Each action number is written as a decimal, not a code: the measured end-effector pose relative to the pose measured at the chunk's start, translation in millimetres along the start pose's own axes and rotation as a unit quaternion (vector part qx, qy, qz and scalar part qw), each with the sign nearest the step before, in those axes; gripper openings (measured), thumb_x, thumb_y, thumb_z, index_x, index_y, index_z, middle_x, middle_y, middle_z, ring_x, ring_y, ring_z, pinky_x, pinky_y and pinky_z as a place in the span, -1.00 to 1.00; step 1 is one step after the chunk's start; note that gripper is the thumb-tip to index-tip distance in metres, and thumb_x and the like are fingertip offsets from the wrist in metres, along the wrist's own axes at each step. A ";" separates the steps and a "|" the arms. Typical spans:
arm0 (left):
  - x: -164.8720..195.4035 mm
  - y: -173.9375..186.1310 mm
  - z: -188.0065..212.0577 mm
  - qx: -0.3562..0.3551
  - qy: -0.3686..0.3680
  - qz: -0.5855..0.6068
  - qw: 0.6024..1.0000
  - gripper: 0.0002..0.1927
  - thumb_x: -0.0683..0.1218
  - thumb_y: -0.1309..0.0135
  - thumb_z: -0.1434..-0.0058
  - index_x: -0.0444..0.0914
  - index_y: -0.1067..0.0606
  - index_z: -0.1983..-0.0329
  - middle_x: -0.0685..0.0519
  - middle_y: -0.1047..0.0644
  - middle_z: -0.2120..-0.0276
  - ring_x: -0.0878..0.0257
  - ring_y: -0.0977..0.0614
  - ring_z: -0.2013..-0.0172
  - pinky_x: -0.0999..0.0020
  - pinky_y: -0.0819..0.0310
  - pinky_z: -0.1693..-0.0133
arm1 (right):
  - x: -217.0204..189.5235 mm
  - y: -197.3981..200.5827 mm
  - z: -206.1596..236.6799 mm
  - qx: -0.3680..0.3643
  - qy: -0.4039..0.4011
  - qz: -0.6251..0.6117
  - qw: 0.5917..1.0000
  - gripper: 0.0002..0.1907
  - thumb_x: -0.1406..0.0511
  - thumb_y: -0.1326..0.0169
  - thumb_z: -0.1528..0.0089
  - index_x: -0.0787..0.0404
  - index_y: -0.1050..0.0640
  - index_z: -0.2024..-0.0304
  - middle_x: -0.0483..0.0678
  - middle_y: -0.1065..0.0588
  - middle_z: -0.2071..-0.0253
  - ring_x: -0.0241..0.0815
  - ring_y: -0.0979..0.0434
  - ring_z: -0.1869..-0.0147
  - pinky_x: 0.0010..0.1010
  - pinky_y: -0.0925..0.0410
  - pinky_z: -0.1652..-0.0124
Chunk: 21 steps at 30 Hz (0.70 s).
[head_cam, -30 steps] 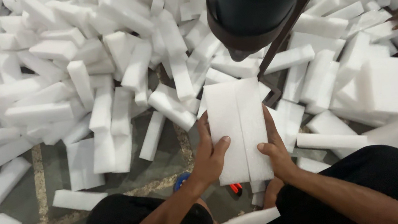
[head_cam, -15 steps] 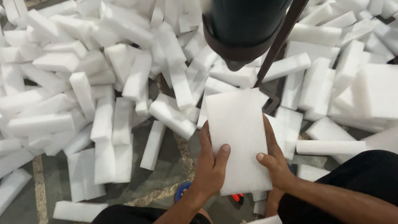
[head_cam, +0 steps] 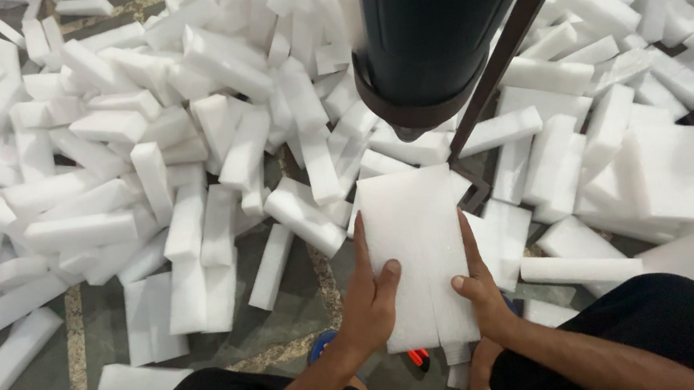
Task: The person sits on the floor and repeatedly picks up rectangular white foam blocks, places them under a vertical cutting machine, and presses down to slice them into smaller pieces. The cut pieces fall onto the floor, adding to a large pile of foam scraps.
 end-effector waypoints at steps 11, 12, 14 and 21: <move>6.6 2.1 -25.7 0.030 0.006 0.110 0.993 -0.23 0.07 0.21 -0.47 -0.33 0.18 -0.58 -0.21 -0.13 -0.49 0.07 -0.22 -0.42 0.25 -0.02 -0.37 | -2.0 18.5 -19.3 0.050 -0.164 -0.113 0.979 0.13 -0.08 -0.02 0.05 -0.17 0.07 -0.55 0.25 -0.28 -0.32 0.23 -0.44 -0.22 0.03 -0.45 -0.02; 11.5 2.7 -29.1 0.032 0.003 0.109 0.994 -0.23 0.06 0.21 -0.47 -0.33 0.18 -0.58 -0.20 -0.13 -0.49 0.07 -0.22 -0.42 0.25 -0.03 -0.36 | -5.9 18.5 -23.5 0.038 -0.150 -0.138 0.978 0.14 -0.07 -0.02 0.05 -0.18 0.08 -0.55 0.25 -0.28 -0.30 0.23 -0.44 -0.20 0.06 -0.46 0.00; 21.9 4.4 -37.2 0.036 0.000 0.110 0.993 -0.24 0.04 0.20 -0.46 -0.32 0.17 -0.58 -0.17 -0.13 -0.49 0.08 -0.22 -0.42 0.26 -0.03 -0.36 | -12.9 18.3 -33.1 0.022 -0.130 -0.175 0.976 0.14 -0.06 -0.03 0.06 -0.16 0.07 -0.55 0.26 -0.29 -0.26 0.24 -0.45 -0.17 0.07 -0.46 0.02; 48.0 12.5 -95.0 0.051 -0.021 0.164 0.985 -0.24 -0.02 0.14 -0.43 -0.28 0.13 -0.59 -0.07 -0.20 -0.45 0.16 -0.29 -0.31 0.33 -0.13 -0.28 | -23.7 32.3 -97.1 0.041 -0.095 -0.257 0.961 -0.01 0.01 -0.09 -0.02 0.18 -0.15 -0.45 0.24 -0.40 -0.11 0.16 -0.51 -0.12 0.00 -0.47 -0.02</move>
Point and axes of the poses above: each hand's wrist, its own z-axis away from the middle knuckle, its own y-axis out of the back of the hand, x = y × z, the point moved 5 cm from there along -z, towards the middle knuckle
